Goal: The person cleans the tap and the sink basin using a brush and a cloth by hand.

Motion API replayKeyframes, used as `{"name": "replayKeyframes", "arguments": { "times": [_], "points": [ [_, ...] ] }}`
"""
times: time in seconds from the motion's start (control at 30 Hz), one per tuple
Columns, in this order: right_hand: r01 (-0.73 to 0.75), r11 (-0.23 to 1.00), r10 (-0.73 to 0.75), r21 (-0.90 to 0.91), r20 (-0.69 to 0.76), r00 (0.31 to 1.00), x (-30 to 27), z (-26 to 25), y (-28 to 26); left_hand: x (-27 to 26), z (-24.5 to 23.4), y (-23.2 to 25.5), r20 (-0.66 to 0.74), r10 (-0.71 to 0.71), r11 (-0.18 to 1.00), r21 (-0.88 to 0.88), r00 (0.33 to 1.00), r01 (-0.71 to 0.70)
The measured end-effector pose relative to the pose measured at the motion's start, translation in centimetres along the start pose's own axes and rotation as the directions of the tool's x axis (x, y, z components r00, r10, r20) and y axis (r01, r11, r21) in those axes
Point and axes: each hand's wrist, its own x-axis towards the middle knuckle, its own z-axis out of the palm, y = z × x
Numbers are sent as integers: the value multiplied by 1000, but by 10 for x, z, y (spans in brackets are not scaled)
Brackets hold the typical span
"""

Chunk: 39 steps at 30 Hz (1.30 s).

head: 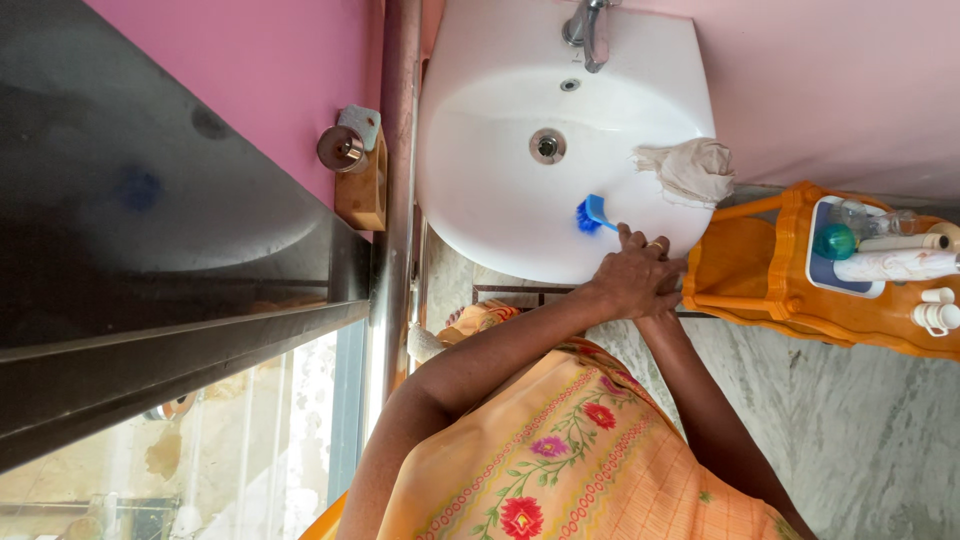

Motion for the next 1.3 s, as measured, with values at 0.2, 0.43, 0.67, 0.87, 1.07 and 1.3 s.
{"name": "replayKeyframes", "arguments": {
  "times": [0.2, 0.43, 0.67, 0.87, 1.07, 1.3],
  "points": [
    [91, 991, -70, -95, 210, 975, 13, 59, 6, -30, -43, -17, 86, -255, 943, 242, 963, 228],
    [65, 988, -30, -141, 242, 970, 13, 13, 1, -31, -33, -4, -92, -113, 989, 85, 989, 121],
    [-22, 995, 30, -94, 92, 995, 5, -36, -2, 9, -8, 16, -71, 5, 1000, 27, 997, -3],
    [-11, 999, 16, -49, 103, 995, -13, -16, 18, -2, -15, 32, 25, -82, 984, 163, 996, 77],
    [3, 999, 6, -48, 176, 984, -8, 14, 14, -10, -33, 29, 176, -326, 877, 424, 929, 227],
    [22, 997, -6, -70, 212, 977, 8, 22, -7, -18, -24, 4, -12, -222, 936, 277, 975, 217]
  ]
}}
